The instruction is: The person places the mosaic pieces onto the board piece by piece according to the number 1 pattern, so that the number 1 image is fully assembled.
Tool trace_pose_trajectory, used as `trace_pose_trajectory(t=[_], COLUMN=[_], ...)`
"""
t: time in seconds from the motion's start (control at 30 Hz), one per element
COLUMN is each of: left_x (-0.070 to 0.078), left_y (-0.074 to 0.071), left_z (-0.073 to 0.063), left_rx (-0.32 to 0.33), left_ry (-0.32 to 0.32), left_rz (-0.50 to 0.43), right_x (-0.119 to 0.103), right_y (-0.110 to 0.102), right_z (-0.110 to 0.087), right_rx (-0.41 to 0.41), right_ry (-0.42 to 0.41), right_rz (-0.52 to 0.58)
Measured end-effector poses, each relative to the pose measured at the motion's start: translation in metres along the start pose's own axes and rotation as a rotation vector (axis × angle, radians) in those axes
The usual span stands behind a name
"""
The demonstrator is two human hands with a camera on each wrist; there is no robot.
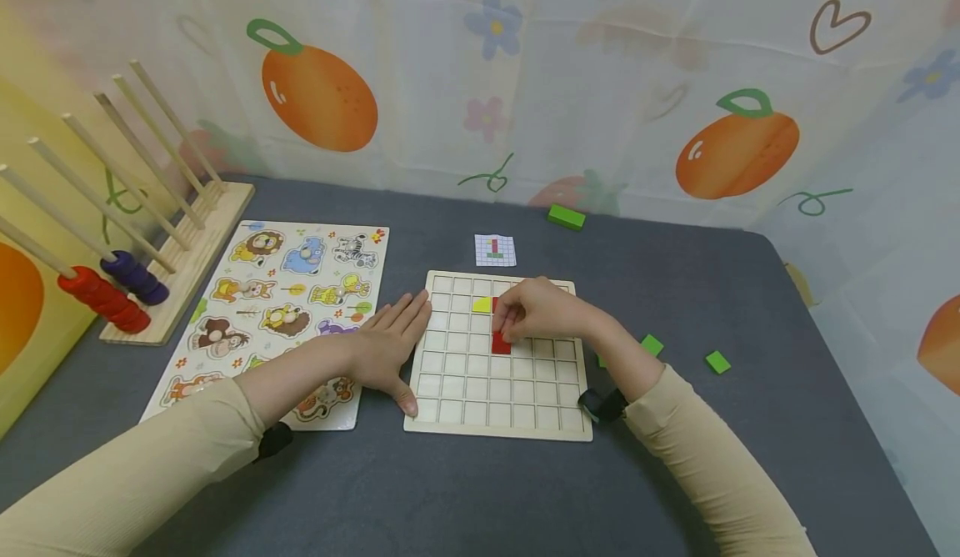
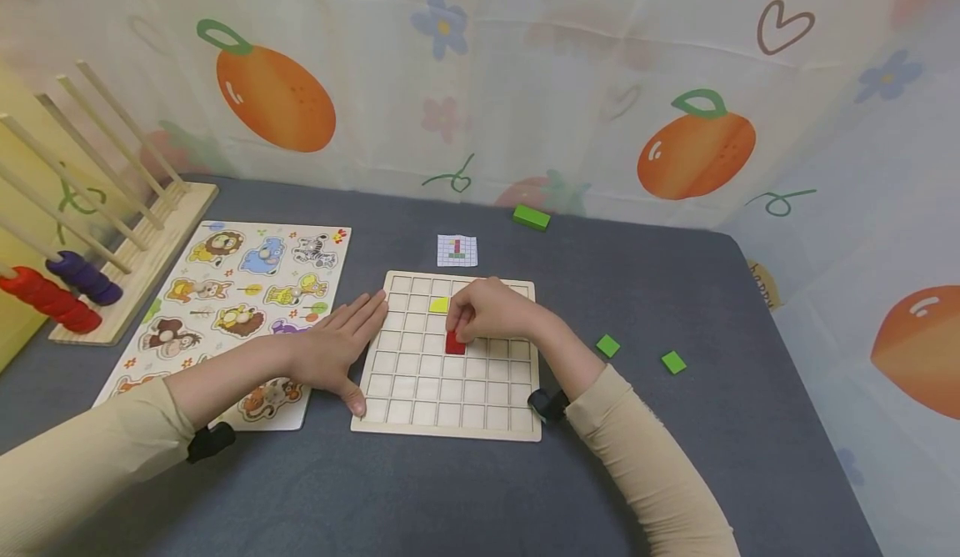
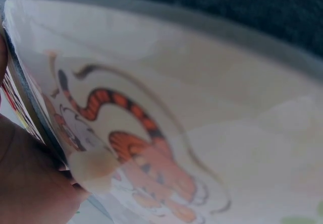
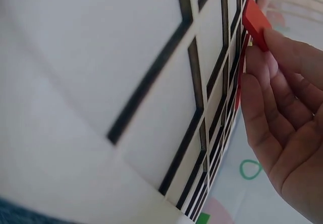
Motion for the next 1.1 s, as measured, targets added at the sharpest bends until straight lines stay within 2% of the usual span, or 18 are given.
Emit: trace_pose_trajectory(t=[1.1], left_x=[0.0002], left_y=[0.0001], left_z=[0.0004], left_rx=[-0.005], left_ry=[-0.005], left_rz=[-0.004], right_x=[-0.0039], right_y=[0.0027], right_z=[0.0036], right_rx=[0.005], right_ry=[-0.025], right_rz=[-0.065])
Point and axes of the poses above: each hand's wrist, its own z-axis towards the middle knuckle, its own y-axis out of the palm, x = y × z, the point moved 6 cm from there along z, towards the middle knuckle, and after that the axes turned 9 degrees about -y, right-handed, at the moved point
